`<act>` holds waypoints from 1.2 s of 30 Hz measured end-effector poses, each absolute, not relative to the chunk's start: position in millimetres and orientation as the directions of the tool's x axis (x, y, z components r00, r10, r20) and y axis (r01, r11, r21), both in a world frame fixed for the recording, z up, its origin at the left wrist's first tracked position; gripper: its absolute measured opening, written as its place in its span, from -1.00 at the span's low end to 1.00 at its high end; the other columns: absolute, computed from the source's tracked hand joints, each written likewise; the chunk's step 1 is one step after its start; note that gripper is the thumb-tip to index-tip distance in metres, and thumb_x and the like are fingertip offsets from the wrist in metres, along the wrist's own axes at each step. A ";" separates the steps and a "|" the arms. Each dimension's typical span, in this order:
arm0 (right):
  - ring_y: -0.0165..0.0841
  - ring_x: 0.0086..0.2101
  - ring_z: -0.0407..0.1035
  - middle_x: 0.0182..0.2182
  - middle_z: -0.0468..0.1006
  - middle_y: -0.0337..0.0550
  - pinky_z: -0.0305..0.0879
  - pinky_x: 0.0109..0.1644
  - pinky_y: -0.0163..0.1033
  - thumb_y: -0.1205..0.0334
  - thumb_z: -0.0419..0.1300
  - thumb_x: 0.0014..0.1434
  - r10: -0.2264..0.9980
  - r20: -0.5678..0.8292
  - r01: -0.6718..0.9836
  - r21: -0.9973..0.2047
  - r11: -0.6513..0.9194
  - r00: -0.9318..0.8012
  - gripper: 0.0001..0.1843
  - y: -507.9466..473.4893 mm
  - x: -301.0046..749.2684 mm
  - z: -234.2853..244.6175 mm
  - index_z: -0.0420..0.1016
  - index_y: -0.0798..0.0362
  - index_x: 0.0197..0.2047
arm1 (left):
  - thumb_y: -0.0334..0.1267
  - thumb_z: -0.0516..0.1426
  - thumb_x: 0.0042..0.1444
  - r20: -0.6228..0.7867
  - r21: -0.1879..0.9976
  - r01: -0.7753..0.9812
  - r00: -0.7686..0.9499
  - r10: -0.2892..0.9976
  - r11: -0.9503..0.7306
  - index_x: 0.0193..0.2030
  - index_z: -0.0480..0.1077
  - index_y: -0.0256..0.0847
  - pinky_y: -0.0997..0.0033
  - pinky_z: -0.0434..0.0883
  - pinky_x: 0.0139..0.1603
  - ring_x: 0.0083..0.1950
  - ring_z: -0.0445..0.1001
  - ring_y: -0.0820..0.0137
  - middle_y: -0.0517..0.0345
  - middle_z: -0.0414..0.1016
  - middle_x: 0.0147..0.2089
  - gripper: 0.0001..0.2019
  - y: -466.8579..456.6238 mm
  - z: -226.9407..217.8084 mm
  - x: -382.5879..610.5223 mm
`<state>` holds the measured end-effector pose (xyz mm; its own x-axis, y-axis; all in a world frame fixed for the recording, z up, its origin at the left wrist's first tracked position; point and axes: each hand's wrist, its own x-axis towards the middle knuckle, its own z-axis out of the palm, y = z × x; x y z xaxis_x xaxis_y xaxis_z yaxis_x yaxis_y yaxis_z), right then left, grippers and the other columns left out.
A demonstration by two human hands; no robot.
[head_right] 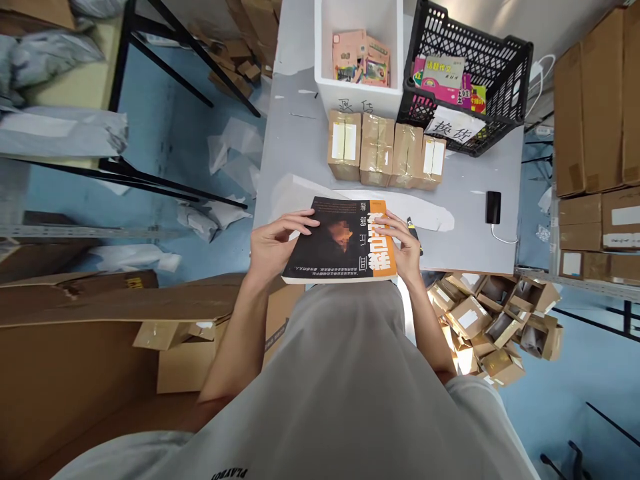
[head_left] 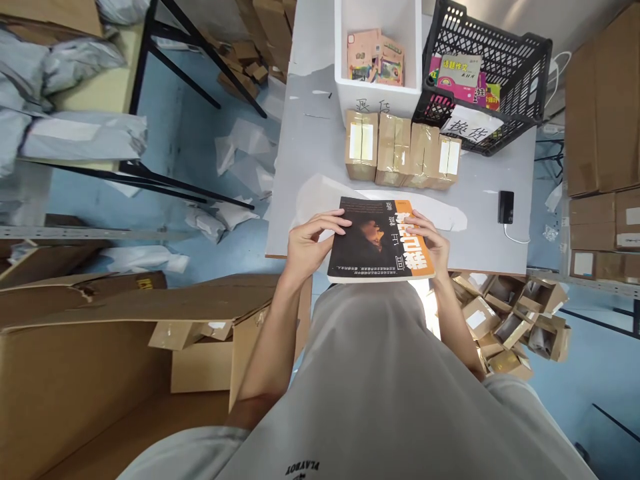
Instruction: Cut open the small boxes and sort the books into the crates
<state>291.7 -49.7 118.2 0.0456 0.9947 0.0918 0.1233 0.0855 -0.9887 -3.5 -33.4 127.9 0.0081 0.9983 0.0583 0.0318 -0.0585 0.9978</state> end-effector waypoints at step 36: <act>-0.14 -0.23 0.73 -0.24 0.81 -0.11 0.63 -0.20 -0.09 -0.67 0.28 0.28 0.956 -0.292 -0.050 -0.955 -0.292 -0.001 -0.22 -38.9 289.7 116.5 0.62 -0.08 0.01 | 0.44 0.17 0.45 0.066 0.998 0.005 -0.072 0.995 -0.066 -0.02 0.67 -0.09 0.06 0.65 0.18 0.05 0.70 0.14 0.03 0.70 -0.09 -0.40 -24.5 147.4 -5.9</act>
<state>289.7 -38.9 116.5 -0.0008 0.9563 -0.2922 -0.0495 -0.2919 -0.9552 -5.9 -24.5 147.4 -0.0717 0.9952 0.0662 0.0050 -0.0660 0.9978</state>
